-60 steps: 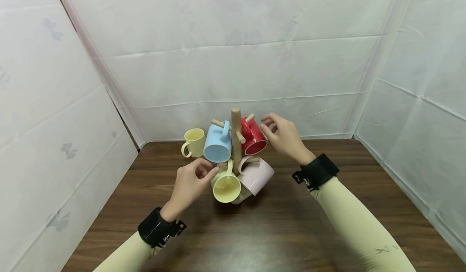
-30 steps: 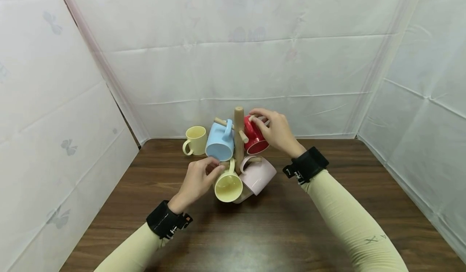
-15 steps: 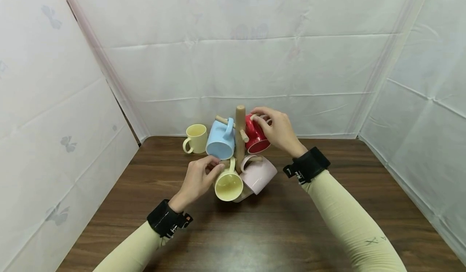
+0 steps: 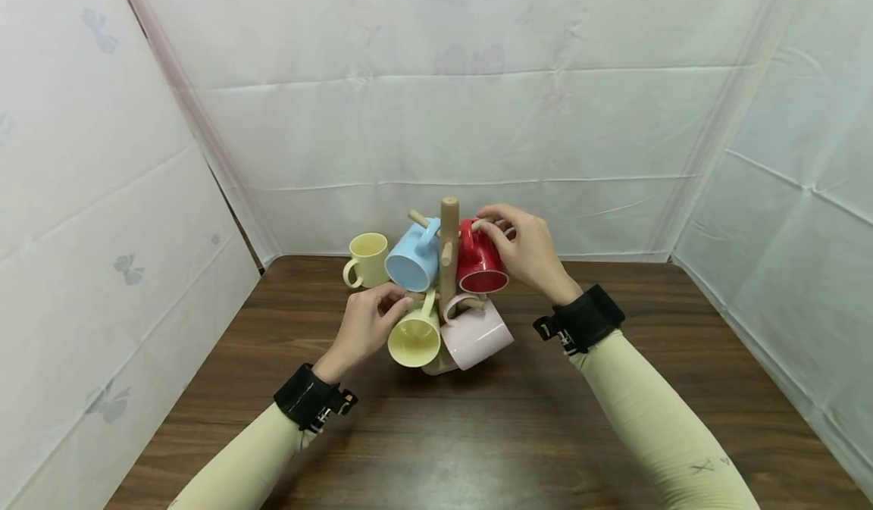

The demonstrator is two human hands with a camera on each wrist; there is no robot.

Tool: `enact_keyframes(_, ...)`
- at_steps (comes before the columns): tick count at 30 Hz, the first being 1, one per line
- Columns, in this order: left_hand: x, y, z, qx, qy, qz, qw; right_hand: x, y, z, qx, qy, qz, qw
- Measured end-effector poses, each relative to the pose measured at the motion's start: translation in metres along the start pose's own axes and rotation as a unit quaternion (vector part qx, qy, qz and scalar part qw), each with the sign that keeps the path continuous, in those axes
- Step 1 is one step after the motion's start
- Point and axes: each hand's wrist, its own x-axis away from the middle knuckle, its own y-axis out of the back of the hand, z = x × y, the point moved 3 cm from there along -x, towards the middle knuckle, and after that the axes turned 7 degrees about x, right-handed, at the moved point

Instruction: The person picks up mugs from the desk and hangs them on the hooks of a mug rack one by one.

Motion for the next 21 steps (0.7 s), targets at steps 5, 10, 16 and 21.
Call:
enact_keyframes(5,-0.004,-0.002,0.006,0.003,0.009,-0.002,1.0,0.007,0.004,0.0,0.0,0.009,-0.01,1.0)
enact_keyframes(10,-0.009,-0.003,0.01,0.003,0.016,-0.004,0.9999,0.012,0.006,0.001,0.004,0.009,-0.014,1.0)
enact_keyframes(16,-0.012,-0.003,0.014,0.002,0.012,0.005,0.9999,0.013,0.006,0.001,0.005,0.024,-0.029,0.999)
enact_keyframes(21,-0.014,0.007,0.019,0.005,0.016,0.029,0.9994,0.018,0.001,-0.002,0.001,0.032,-0.034,0.999)
